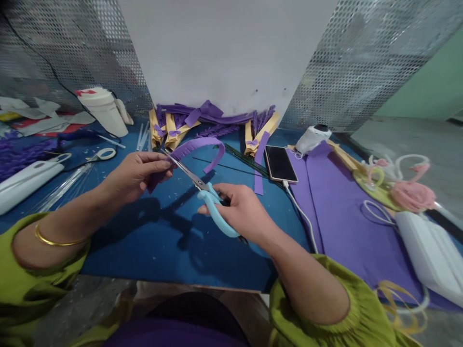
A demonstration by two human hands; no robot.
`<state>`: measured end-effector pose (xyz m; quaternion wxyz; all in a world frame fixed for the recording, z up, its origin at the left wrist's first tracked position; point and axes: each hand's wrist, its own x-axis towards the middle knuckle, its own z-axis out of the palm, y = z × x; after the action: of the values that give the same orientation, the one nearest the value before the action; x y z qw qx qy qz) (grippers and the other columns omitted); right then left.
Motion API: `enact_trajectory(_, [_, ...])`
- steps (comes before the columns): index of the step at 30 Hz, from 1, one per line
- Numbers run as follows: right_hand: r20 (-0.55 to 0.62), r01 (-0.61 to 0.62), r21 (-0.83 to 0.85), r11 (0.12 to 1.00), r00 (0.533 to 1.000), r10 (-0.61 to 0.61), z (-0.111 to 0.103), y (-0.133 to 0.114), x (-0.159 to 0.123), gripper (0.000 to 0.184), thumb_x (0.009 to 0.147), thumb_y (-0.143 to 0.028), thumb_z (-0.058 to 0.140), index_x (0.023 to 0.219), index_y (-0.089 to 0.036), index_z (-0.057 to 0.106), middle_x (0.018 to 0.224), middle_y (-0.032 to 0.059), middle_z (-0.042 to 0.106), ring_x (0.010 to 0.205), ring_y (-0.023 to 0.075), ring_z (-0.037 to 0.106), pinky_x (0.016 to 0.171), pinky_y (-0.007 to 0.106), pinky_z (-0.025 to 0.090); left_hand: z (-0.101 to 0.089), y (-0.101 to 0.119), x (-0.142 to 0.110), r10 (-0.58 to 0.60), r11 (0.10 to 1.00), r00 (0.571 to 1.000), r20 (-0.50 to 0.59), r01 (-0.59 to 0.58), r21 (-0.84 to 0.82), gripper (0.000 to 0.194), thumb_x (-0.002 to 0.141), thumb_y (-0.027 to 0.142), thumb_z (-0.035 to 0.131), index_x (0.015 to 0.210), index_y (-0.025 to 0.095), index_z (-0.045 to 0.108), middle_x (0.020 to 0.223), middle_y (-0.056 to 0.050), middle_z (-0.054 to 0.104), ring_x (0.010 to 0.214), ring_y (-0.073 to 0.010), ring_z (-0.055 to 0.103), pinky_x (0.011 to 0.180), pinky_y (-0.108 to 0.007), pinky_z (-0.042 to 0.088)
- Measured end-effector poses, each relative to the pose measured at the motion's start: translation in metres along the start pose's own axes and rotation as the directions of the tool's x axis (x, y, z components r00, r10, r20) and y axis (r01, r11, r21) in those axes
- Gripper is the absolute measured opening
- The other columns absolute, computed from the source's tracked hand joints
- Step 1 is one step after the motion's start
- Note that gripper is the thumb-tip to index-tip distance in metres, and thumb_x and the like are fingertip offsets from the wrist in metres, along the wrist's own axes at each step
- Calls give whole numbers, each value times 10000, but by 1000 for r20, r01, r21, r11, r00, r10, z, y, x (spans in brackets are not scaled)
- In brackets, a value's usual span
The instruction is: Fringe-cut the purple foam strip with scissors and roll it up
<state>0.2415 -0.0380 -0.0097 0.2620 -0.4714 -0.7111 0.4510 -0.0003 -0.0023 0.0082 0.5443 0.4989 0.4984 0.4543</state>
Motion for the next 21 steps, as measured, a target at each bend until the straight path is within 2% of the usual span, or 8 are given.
enact_trajectory(5, [-23, 4, -16, 1000, 1000, -4, 0, -1, 0, 219, 775, -392, 726, 843, -196, 656, 685, -36, 497, 587, 101, 375, 538, 256, 305, 0, 0, -1, -6, 1000, 1000, -17, 6, 15, 132, 700, 277, 768, 728, 164, 705, 590, 6, 666, 453, -75, 538, 349, -168, 272])
enact_trajectory(13, [-44, 21, -134, 991, 999, -27, 0, -3, 0, 256, 743, -398, 739, 901, -206, 674, 808, 2, 644, 663, 151, 517, 568, 264, 371, 0, 0, -1, 42, 998, 999, -4, -42, 51, 147, 710, 293, 749, 664, 171, 679, 545, 15, 629, 367, -56, 440, 328, -188, 245])
enact_trajectory(21, [-58, 31, -119, 992, 998, -38, 2, -3, 0, 279, 744, -410, 740, 926, -205, 692, 765, 4, 630, 661, 157, 516, 555, 260, 372, 2, 0, -2, 58, 996, 998, -6, -58, 61, 152, 718, 297, 747, 666, 169, 683, 546, 22, 622, 368, -53, 431, 328, -190, 251])
